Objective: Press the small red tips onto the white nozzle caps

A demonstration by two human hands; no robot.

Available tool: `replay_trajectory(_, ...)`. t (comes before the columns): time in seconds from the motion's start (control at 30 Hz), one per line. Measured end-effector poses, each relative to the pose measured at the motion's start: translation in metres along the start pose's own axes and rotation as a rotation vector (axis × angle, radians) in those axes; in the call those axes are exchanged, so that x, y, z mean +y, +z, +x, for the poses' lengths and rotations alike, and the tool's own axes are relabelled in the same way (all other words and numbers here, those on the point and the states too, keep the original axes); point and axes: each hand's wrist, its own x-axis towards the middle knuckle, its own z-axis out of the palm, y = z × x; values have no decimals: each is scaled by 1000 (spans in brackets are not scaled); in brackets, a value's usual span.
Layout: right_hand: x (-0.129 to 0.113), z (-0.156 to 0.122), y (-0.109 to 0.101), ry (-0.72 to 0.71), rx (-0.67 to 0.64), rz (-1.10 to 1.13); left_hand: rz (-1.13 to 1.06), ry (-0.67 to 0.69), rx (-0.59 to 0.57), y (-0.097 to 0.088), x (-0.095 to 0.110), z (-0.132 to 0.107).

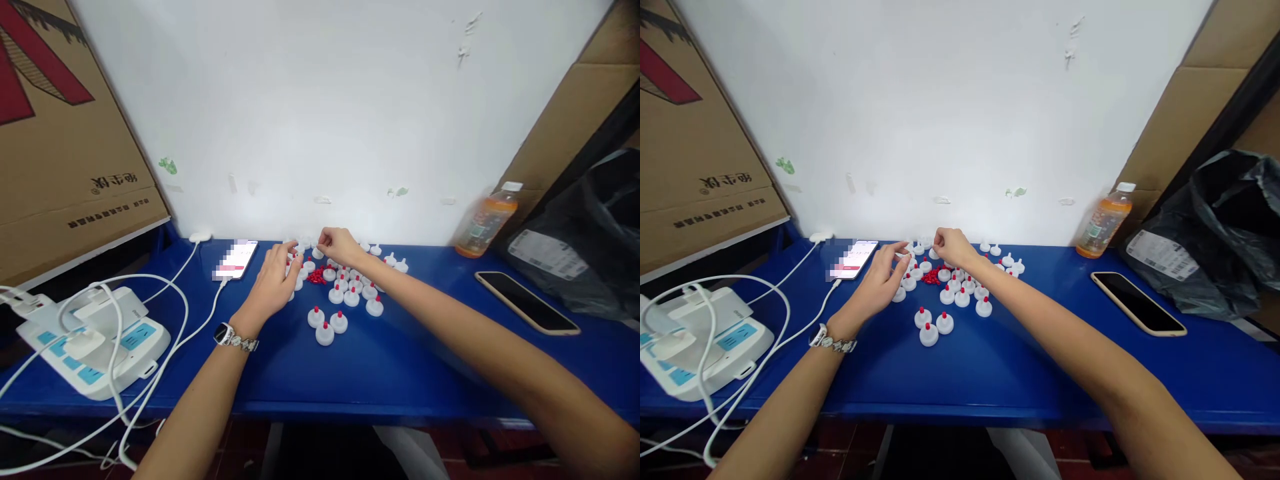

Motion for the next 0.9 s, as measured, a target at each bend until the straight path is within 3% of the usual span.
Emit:
replay_trajectory(0.2, -6, 14, 9, -9, -211, -194, 52, -8, 45, -1, 3, 0)
replay_trajectory(0.43, -13, 38, 20, 34, -143, -276, 132, -129, 142, -5, -7, 2)
replay_trajectory(0.63, -25, 55, 38, 88, -168, -226, 134, -148, 111, -4, -13, 2)
replay_trajectory(0.8, -38, 24, 16, 99, -56, -57, 193, -72, 143, -4, 2, -2)
replay_trajectory(0.9, -45, -12, -3, 44, -34, 215, 198, -5, 50, -3, 10, -4)
